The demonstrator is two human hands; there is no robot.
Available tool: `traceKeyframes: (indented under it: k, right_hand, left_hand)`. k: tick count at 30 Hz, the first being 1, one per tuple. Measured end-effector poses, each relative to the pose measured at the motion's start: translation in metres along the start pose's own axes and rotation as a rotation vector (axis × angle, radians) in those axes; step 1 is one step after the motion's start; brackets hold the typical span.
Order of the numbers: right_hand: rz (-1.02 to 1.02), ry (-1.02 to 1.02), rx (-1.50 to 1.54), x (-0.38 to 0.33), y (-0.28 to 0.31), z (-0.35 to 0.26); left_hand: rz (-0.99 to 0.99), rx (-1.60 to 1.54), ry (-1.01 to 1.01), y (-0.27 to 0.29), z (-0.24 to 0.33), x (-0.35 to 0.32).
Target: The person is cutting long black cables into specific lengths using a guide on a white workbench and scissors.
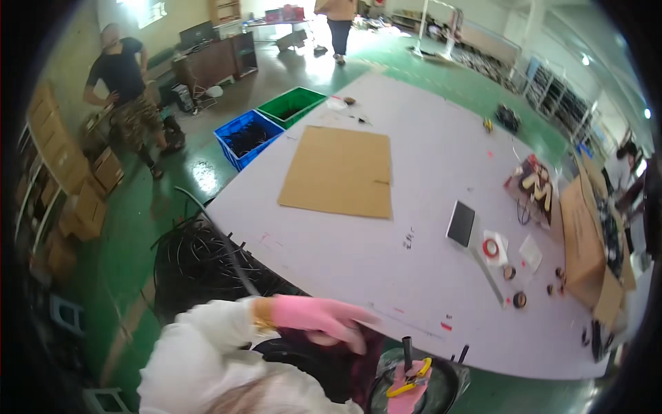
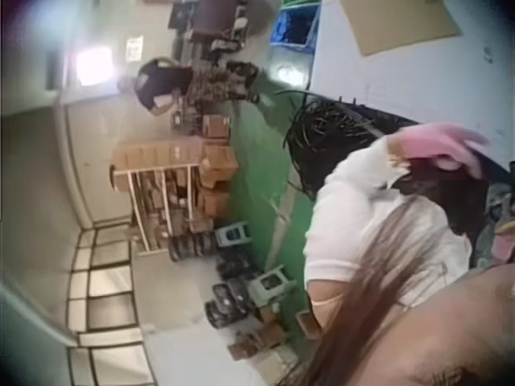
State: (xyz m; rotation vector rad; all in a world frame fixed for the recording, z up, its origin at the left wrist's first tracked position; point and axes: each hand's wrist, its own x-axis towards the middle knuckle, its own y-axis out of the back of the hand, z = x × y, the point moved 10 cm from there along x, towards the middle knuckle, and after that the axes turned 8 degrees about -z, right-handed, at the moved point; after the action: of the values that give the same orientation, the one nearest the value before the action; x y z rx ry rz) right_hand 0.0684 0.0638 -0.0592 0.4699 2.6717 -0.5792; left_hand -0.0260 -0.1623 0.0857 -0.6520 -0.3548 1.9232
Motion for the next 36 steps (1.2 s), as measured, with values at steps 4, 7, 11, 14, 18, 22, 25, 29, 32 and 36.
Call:
traceKeyframes:
  k: [4,7,11,14,18,22,25,29,32,36]
  right_hand:
    - [-0.349,-0.191,0.363,0.009,-0.073,-0.004]
    - [-0.564,0.125,-0.055,0.028,-0.111,-0.014]
    - [-0.732,0.5,-0.91,-0.003,-0.217,-0.033]
    - [-0.758,0.572,-0.72,-0.001,-0.25,-0.031]
    - [-0.667,0.338,-0.718,0.018,-0.262,-0.022]
    - [-0.831,0.443,-0.94,0.021,-0.304,-0.019]
    - [-0.932,0.553,-1.149,0.019,-0.361,-0.007]
    - [-0.995,0.412,-1.344,0.052,-0.375,0.035]
    - [-1.008,0.405,-1.405,0.064,-0.383,0.046]
    - [-1.013,0.453,-1.461,0.069,-0.399,0.05]
  left_hand:
    - [0.717,0.92,0.334,0.111,-0.055,-0.163]
    - [0.875,1.343,0.032,0.086,-0.01,-0.152]
    - [0.56,0.153,-0.507,0.044,-0.003,-0.082]
    - [0.589,-0.078,-0.483,0.073,-0.004,-0.082]
    - [1.358,1.25,-0.634,0.111,0.047,-0.194]
    - [0.731,-0.575,-1.198,0.219,-0.005,-0.266]
    - [1.263,-0.469,-1.12,0.268,-0.044,-0.306]
    - [2.248,1.047,-0.201,0.224,-0.011,-0.321]
    - [1.623,1.262,-0.5,0.238,-0.004,-0.273]
    - [1.562,1.305,-0.206,0.266,0.0,-0.272]
